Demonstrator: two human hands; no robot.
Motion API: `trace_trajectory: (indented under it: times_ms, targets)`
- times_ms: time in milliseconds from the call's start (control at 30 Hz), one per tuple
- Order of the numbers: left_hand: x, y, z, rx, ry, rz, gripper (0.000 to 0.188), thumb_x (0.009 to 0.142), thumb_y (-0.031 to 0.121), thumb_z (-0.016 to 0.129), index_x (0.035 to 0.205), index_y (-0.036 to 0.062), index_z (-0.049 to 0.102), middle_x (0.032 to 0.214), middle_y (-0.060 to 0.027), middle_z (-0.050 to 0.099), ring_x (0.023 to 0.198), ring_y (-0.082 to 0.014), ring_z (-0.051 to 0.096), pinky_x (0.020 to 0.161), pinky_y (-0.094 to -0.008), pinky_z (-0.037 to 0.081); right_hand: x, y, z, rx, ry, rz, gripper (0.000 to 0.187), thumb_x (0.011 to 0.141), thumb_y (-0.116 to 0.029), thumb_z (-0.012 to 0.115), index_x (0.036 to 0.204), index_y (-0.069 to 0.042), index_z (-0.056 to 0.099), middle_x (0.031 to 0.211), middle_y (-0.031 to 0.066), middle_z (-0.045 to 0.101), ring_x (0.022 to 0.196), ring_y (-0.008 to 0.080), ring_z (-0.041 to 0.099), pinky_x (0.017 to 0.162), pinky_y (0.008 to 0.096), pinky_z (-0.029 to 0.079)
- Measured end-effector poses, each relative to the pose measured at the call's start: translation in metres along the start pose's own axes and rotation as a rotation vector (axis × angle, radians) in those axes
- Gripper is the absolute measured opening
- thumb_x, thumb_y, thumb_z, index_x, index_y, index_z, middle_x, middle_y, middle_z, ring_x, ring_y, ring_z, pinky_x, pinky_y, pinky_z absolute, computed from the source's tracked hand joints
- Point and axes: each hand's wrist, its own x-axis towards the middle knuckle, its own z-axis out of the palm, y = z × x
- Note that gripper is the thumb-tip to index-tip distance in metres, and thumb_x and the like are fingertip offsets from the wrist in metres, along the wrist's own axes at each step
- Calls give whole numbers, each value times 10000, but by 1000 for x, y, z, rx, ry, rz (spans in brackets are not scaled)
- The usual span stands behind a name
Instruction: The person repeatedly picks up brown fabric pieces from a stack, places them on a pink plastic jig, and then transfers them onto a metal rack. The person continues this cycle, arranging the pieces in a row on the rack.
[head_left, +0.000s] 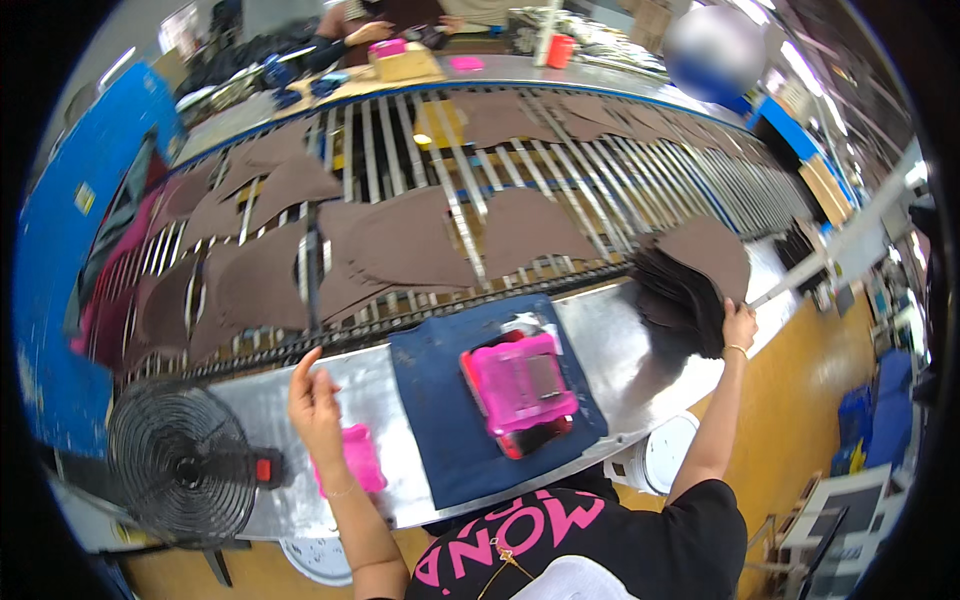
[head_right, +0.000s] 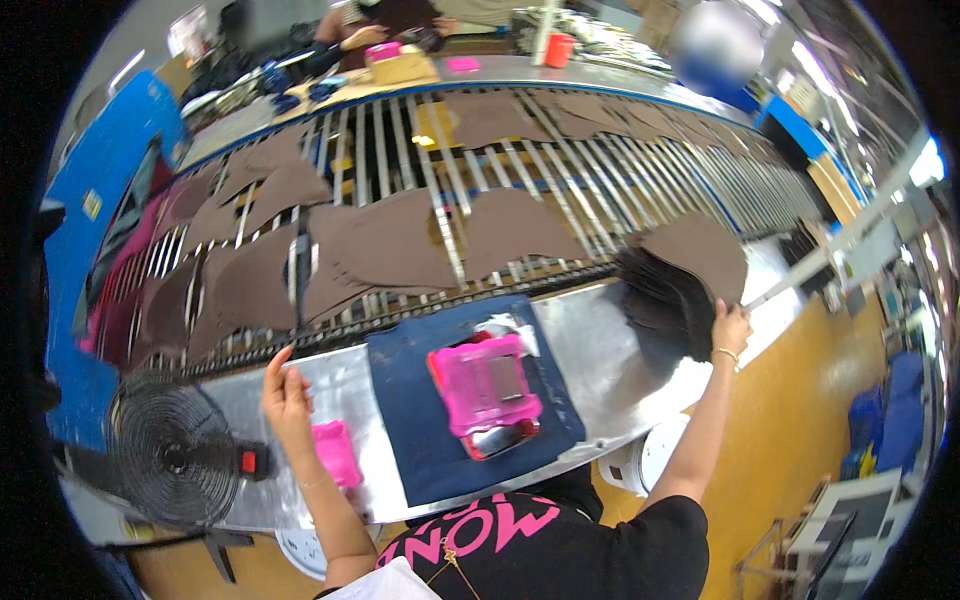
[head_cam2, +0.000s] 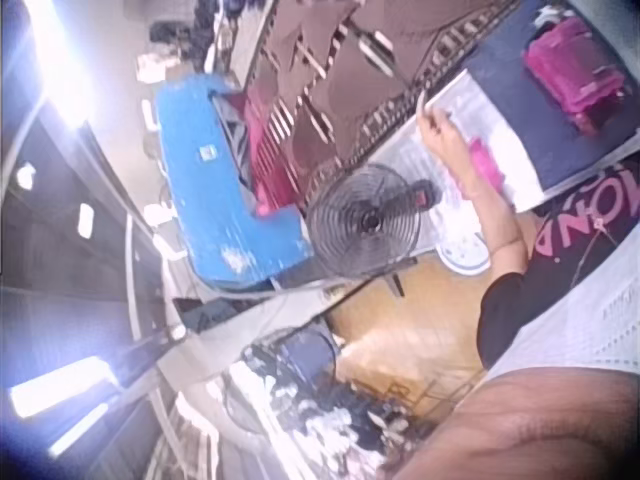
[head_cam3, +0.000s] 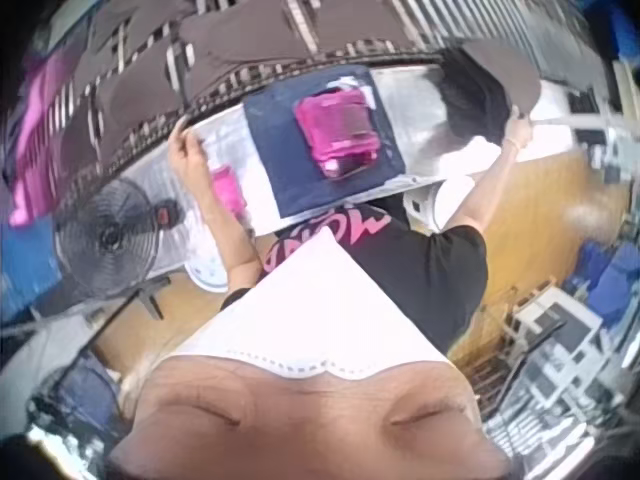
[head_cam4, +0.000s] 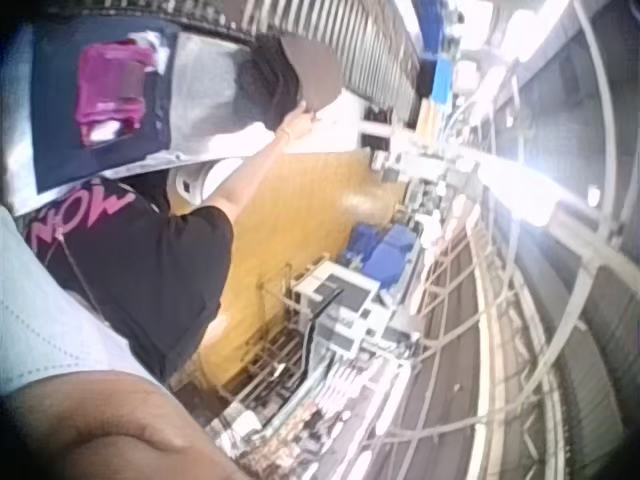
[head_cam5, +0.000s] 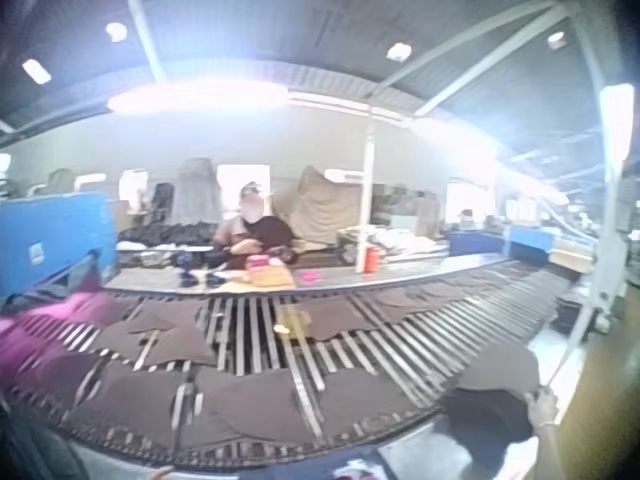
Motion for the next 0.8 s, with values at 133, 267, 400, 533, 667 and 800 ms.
trace_trajectory:
  times_ms: [133,267,400,533,667,800]
  targets:
    - [-14,3,14,25,41,8,238,943,121,545,1163,56,607,713,26,484,518,-4,360,422,-163,284,17,13,1,89,-65,16,601,775,-529,655,1116,-35,629,1205,245,547,1114,400,530,896,491,463]
    - [-33,8,23,120,62,-3,236,944,139,551,1150,42,610,713,14,482,526,-14,370,427,-167,293,6,-19,-38,44,-136,192,667,701,-528,733,1120,-24,615,1231,221,542,1148,371,516,898,474,470]
    - [-43,16,40,160,39,-15,236,944,150,555,1142,35,613,719,5,493,521,-17,369,431,-172,290,4,-10,-35,31,96,-8,564,751,-387,737,1157,-28,578,1067,230,615,1008,371,593,827,455,495]
    - [-42,22,44,188,0,-10,223,944,157,559,1118,35,628,720,7,517,528,-15,376,443,-175,287,14,-9,-36,79,43,-204,281,903,-151,546,1163,-46,564,854,223,654,806,386,636,710,480,483]
    - [-34,35,56,194,-20,11,206,935,146,573,1095,35,643,713,16,532,546,-15,393,459,-175,292,-10,-33,-89,592,38,-248,264,966,-201,480,1160,-41,560,748,160,631,540,219,613,515,350,474]
    - [-24,59,89,154,-139,117,235,869,59,622,1099,19,648,965,-35,554,795,-73,543,558,-196,479,-40,-68,-138,1268,-112,-269,260,980,-226,492,1135,-26,553,737,32,590,464,77,506,416,189,394]
